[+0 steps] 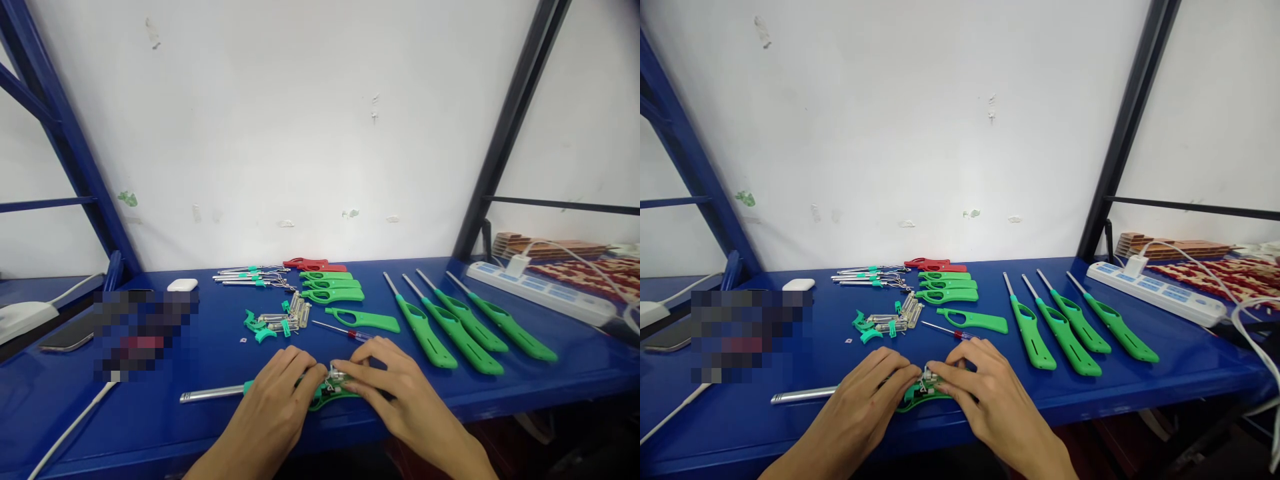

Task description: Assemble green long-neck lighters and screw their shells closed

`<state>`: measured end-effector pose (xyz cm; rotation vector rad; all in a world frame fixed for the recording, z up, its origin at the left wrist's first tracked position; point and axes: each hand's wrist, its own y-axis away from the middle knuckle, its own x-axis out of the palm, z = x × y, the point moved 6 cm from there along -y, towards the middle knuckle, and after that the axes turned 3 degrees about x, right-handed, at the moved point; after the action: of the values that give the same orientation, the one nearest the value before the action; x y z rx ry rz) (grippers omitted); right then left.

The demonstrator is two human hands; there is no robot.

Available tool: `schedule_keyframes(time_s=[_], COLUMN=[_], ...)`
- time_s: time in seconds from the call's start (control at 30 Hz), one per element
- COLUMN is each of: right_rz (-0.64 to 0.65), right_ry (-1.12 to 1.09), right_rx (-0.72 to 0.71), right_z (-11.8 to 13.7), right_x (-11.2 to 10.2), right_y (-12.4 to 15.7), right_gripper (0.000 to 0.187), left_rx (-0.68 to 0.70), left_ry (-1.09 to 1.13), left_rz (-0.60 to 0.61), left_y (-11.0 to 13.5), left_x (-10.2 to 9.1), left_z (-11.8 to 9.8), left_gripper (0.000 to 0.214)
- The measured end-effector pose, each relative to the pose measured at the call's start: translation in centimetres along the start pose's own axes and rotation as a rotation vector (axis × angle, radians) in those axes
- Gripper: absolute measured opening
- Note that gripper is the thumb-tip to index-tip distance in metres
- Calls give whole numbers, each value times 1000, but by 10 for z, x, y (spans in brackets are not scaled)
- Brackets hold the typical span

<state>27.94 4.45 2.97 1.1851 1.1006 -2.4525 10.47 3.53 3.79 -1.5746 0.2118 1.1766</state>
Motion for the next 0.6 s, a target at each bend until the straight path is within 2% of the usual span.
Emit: schedule_keyframes(time_s=[0.3, 0.6], right_rz=[-16, -52], right_ry=[-8, -44], right_rx=[30, 41], right_z=[-2, -7], right_x=[0, 0], right_y=[1, 1], right_gripper=[32, 22], left_rx=[-40, -75], left_ry=[-2, 37], left_rz=[-12, 10], left_y=[2, 5], left_x=[-1, 3], left_z=[4, 7], left_gripper=[28, 28])
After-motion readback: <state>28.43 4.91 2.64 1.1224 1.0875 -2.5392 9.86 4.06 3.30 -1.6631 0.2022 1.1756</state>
